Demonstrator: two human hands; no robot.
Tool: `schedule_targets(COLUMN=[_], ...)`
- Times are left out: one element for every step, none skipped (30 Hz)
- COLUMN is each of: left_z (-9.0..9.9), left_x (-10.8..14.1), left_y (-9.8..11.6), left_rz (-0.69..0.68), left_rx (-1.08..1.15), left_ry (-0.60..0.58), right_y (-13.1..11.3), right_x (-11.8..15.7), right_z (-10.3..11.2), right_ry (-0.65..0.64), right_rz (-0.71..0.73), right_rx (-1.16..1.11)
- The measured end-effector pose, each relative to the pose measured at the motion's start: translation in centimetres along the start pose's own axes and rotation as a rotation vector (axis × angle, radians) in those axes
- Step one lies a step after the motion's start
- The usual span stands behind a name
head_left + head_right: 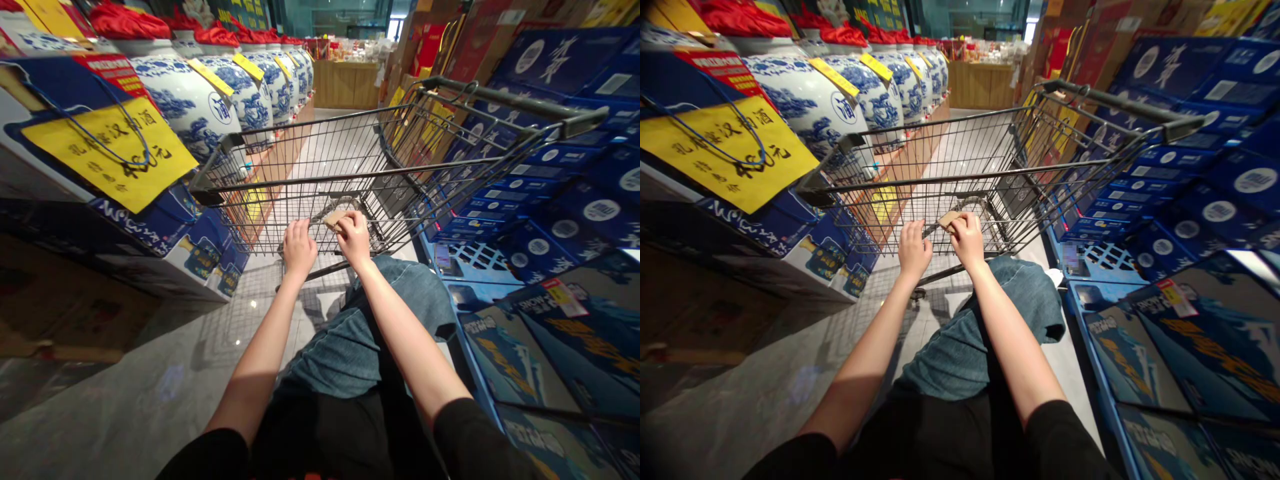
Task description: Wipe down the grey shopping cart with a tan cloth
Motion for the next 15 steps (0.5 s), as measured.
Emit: schedule_targets(left_z=[0.0,0.0,0.0,0.0,0.0,0.0,0.0,0.0,-0.1,-0.1,-0.1,-0.1,0.0,0.2,0.5], left_x=[0.0,0.1,0.2,0.2,0.2,0.2,0.2,0.1,0.1,0.0,-0.1,0.0,0.0,0.2,0.3], left_y=[0.0,0.0,0.0,0.0,0.0,-0.1,-0.1,0.0,0.0,0.0,0.1,0.2,0.3,0.5,0.7], left_rz=[-0.003,-0.008,-0.013,-0.017,-0.020,-0.021,-0.022,-0.020,-0.016,-0.012,-0.010,-0.011,-0.015,-0.022,-0.031], left_rx=[0.002,0.002,0.001,-0.002,-0.004,-0.006,-0.007,-0.005,-0.004,-0.002,0.000,-0.001,-0.003,-0.007,-0.014], left_ry=[-0.005,-0.013,-0.021,-0.028,-0.031,-0.031,-0.029,-0.025,-0.021,-0.019,-0.022,-0.027,-0.032,-0.033,-0.028], right_y=[0.1,0.4,0.8,1.2,1.6,1.9,2.1,2.2,2.1,2.0,1.8,1.7,1.6,1.5,1.6], right_x=[-0.3,-0.6,-0.8,-0.9,-0.9,-0.9,-0.7,-0.4,-0.1,0.2,0.4,0.5,0.5,0.3,0.1], right_z=[0.7,1.5,2.2,2.7,3.0,2.9,2.5,2.0,1.5,1.0,0.6,0.4,0.4,0.6,1.0], right_ry=[0.059,0.125,0.186,0.227,0.238,0.217,0.173,0.114,0.053,0.002,-0.033,-0.050,-0.051,-0.033,0.004], right_rz=[0.029,0.046,0.046,0.032,0.008,-0.019,-0.046,-0.069,-0.087,-0.099,-0.106,-0.106,-0.097,-0.080,-0.058], right_rx=[0.013,0.028,0.040,0.042,0.034,0.019,0.002,-0.009,-0.012,-0.006,0.004,0.014,0.018,0.019,0.019])
Point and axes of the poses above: each hand's wrist, its own x-axis away from the middle knuckle, its own z-axis out of the back of the hand, y = z × x, the point moved 5 cm from there along -x, towards the middle knuckle, and after that the axes turned 11 degrees about z, right-handed, at the moved point
